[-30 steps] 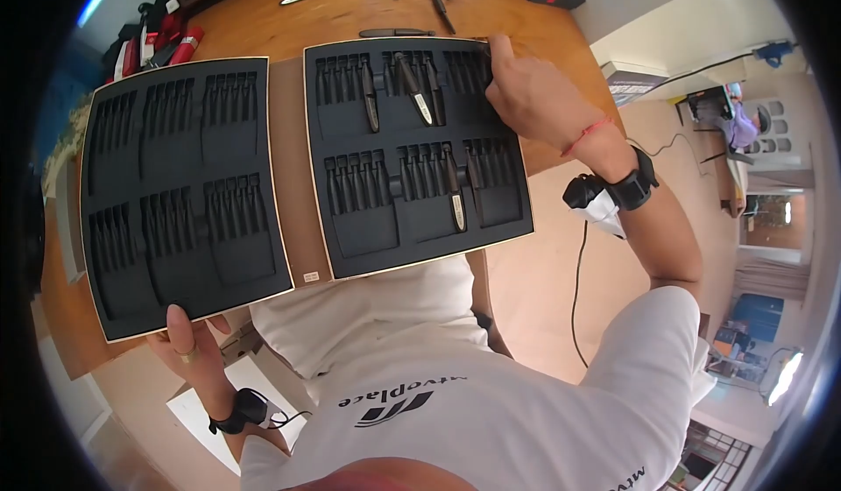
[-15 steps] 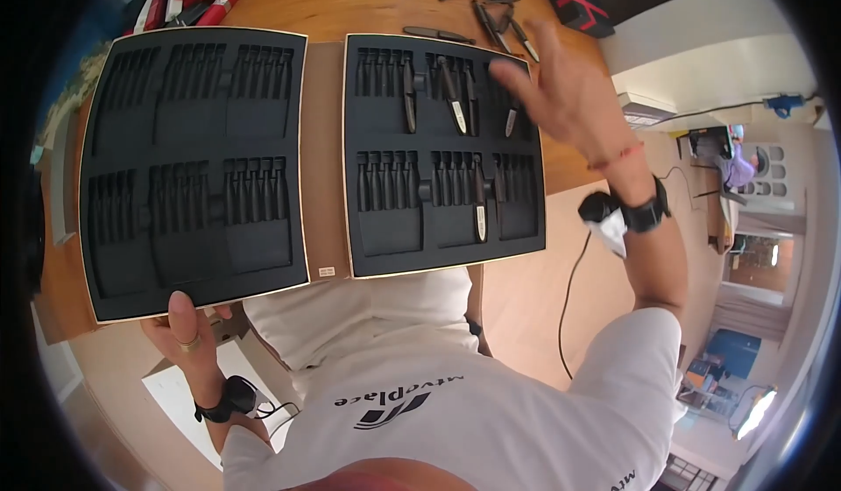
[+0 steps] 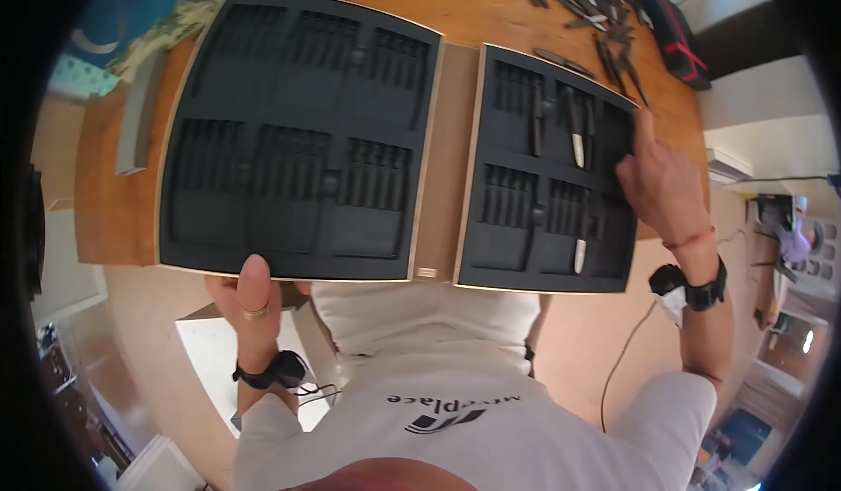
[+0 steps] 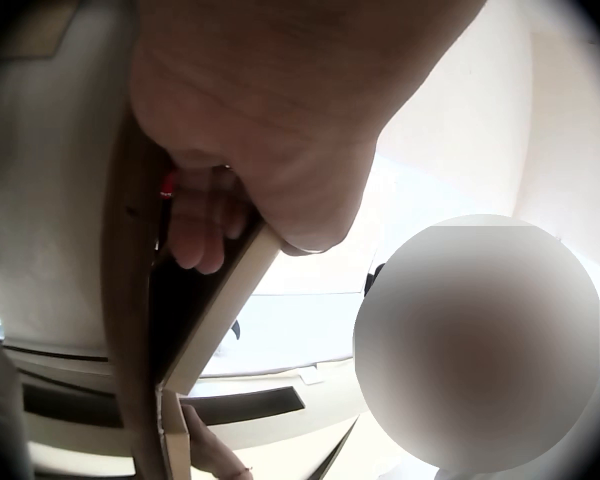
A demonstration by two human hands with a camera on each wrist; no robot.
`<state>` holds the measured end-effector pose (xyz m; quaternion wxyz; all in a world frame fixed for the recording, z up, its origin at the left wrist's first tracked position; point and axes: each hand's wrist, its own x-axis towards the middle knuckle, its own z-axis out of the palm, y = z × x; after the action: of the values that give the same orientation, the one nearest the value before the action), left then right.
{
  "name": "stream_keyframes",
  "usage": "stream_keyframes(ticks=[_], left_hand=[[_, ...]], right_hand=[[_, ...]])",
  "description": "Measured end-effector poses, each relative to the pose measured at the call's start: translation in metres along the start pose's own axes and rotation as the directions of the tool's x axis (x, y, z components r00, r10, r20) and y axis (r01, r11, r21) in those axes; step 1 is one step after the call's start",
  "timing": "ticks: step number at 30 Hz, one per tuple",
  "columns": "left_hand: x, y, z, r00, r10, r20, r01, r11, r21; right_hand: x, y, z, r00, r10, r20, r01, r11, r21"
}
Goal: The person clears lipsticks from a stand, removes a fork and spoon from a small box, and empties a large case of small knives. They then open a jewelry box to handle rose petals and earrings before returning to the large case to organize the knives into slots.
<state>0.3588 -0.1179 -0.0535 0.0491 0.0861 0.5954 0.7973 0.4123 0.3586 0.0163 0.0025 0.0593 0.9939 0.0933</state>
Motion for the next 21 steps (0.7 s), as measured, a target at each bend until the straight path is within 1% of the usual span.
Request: stream_keyframes(ticks=[1, 2, 3, 4, 5, 7, 8, 9, 10, 11, 13, 14, 15, 16, 17, 19, 20, 21], left_hand=[[0.006, 0.005, 0.0, 1.0, 0.014, -0.01, -0.014, 1.0, 0.02], [0.011, 0.011, 0.001, 1.0, -0.027, 0.002, 0.027, 0.998, -0.048], [0.017, 0.019, 0.008, 0.997, -0.073, 0.03, 0.076, 0.991, -0.112], [0.016, 0.019, 0.008, 0.994, -0.113, -0.009, 0.113, 0.993, -0.038], [0.016, 0.019, 0.006, 0.994, -0.11, -0.008, 0.109, 0.993, -0.032], [0.017, 0.017, 0.004, 0.988, -0.157, 0.008, 0.157, 0.983, -0.099], [0.016, 0.017, 0.002, 0.986, -0.166, 0.02, 0.168, 0.981, -0.096], [0.015, 0.015, 0.0, 0.984, -0.179, -0.007, 0.176, 0.973, -0.152], [0.014, 0.011, -0.001, 0.979, -0.203, -0.018, 0.194, 0.957, -0.216], [0.013, 0.01, -0.004, 0.972, -0.234, -0.017, 0.223, 0.943, -0.246], [0.013, 0.007, -0.002, 0.985, -0.171, -0.031, 0.163, 0.97, -0.179], [0.014, 0.007, -0.002, 0.984, -0.175, -0.01, 0.17, 0.967, -0.188], [0.014, 0.007, -0.002, 0.987, -0.162, -0.009, 0.158, 0.974, -0.161], [0.013, 0.006, -0.004, 0.989, -0.148, -0.015, 0.145, 0.98, -0.133], [0.013, 0.004, -0.006, 0.987, -0.158, -0.009, 0.155, 0.977, -0.144], [0.013, 0.0, -0.01, 0.986, -0.15, -0.074, 0.14, 0.982, -0.128], [0.013, -0.003, -0.016, 0.98, -0.162, -0.119, 0.146, 0.98, -0.132], [0.011, -0.004, -0.02, 0.981, -0.168, -0.096, 0.154, 0.978, -0.14]], right_hand=[[0.004, -0.002, -0.001, 0.999, 0.02, 0.033, -0.02, 1.0, -0.007], [0.006, 0.0, 0.002, 1.0, 0.016, 0.025, -0.016, 1.0, 0.004], [0.005, 0.009, 0.001, 0.997, 0.051, 0.052, -0.05, 0.999, -0.011], [0.006, 0.012, 0.003, 0.994, 0.077, 0.081, -0.075, 0.997, -0.031], [0.006, 0.015, 0.0, 0.994, 0.077, 0.077, -0.076, 0.997, -0.025], [0.008, 0.022, -0.003, 0.996, 0.084, 0.036, -0.083, 0.996, -0.027], [0.013, 0.024, 0.0, 0.995, 0.055, -0.085, -0.051, 0.997, 0.057], [0.02, 0.03, 0.001, 0.977, 0.047, -0.206, -0.023, 0.993, 0.119], [0.028, 0.035, -0.001, 0.951, 0.016, -0.309, 0.026, 0.991, 0.134], [0.037, 0.036, -0.004, 0.913, -0.013, -0.408, 0.075, 0.988, 0.136], [0.047, 0.028, -0.003, 0.809, -0.076, -0.582, 0.108, 0.994, 0.02], [0.047, 0.019, -0.002, 0.807, -0.081, -0.584, 0.136, 0.989, 0.05], [0.046, 0.006, -0.004, 0.803, -0.093, -0.589, 0.173, 0.982, 0.08], [0.04, -0.015, -0.015, 0.921, 0.005, -0.389, 0.088, 0.971, 0.221], [0.033, -0.034, -0.025, 0.985, 0.087, -0.151, -0.032, 0.941, 0.337], [0.029, -0.053, -0.023, 0.999, -0.03, -0.033, 0.037, 0.964, 0.263], [0.03, -0.062, -0.019, 0.998, -0.029, -0.057, 0.037, 0.988, 0.148], [0.033, -0.066, -0.02, 0.999, -0.007, -0.053, 0.014, 0.99, 0.138]])
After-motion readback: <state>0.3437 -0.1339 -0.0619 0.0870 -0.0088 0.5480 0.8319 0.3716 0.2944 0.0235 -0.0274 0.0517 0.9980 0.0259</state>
